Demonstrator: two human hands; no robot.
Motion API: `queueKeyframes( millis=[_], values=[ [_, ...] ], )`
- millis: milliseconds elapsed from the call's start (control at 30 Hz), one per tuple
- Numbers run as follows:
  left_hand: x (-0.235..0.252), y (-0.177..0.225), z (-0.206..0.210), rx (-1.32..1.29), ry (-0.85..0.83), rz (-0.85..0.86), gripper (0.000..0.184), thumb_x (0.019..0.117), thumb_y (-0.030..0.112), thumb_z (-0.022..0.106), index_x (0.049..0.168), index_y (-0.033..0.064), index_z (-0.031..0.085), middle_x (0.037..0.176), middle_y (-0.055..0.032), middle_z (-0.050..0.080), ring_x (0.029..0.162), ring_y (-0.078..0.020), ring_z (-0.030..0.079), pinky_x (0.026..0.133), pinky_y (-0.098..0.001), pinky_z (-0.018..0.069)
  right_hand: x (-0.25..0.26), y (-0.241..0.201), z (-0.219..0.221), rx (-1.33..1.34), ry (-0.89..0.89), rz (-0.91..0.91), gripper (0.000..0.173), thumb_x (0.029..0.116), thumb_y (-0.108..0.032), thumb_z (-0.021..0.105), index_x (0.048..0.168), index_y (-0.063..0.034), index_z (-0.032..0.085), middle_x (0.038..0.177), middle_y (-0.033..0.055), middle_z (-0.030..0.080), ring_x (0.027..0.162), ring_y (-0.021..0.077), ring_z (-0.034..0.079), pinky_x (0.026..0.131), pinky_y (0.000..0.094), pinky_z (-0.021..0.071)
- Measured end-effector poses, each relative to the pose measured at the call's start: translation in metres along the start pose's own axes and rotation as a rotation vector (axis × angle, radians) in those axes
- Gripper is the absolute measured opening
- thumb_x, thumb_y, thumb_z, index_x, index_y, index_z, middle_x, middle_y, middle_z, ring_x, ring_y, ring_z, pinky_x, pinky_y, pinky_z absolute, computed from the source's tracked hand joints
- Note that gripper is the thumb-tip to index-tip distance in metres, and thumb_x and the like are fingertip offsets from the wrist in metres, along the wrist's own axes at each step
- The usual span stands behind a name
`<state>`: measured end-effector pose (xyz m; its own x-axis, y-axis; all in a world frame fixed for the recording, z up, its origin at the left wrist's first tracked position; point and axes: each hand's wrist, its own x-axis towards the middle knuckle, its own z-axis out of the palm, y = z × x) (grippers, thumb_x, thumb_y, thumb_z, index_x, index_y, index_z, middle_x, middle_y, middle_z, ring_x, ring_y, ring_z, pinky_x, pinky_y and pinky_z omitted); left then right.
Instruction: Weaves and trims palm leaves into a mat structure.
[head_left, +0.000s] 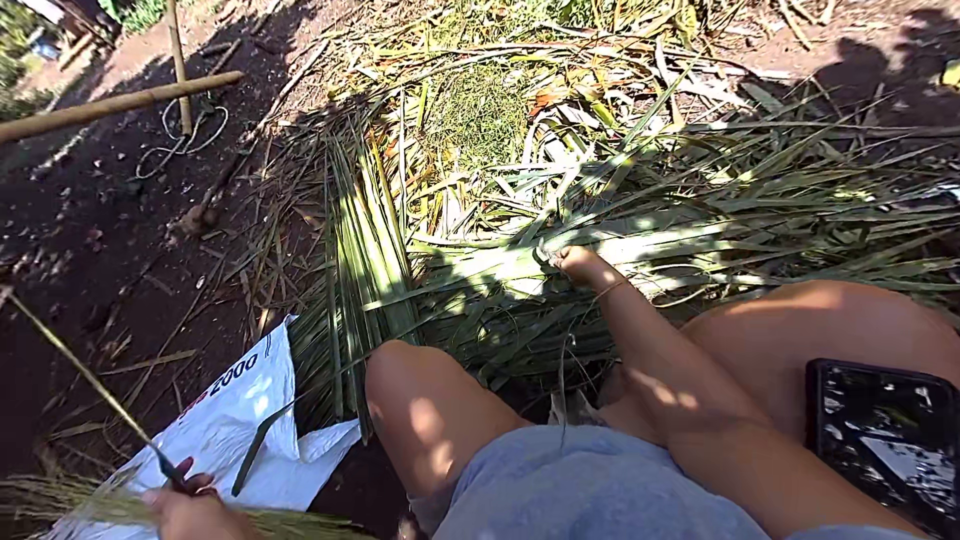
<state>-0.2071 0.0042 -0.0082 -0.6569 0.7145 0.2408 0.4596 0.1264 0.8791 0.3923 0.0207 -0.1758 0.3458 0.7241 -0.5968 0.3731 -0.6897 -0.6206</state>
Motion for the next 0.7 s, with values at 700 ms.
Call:
queueKeyframes(
  millis=[700],
  values=[
    [-0.185, 0.117, 0.16, -0.167, -0.951, 0.117, 0.016, 0.1026, 0.015, 0.061, 0.1, 0.0028, 0.071, 0.08, 0.0035, 0.066, 0.069, 0.0007, 0.058, 0.066, -0.0166, 0.0479, -0.147, -0.117, 0.052, 0.39, -0.354, -0.779, 0.032, 0.1059, -0.025, 0.057, 0.13, -0.0076, 0.068, 0.081, -0.0033, 0.062, 0.066, -0.0008, 0.049, 0.065, 0.0196, 0.0439]
  ],
)
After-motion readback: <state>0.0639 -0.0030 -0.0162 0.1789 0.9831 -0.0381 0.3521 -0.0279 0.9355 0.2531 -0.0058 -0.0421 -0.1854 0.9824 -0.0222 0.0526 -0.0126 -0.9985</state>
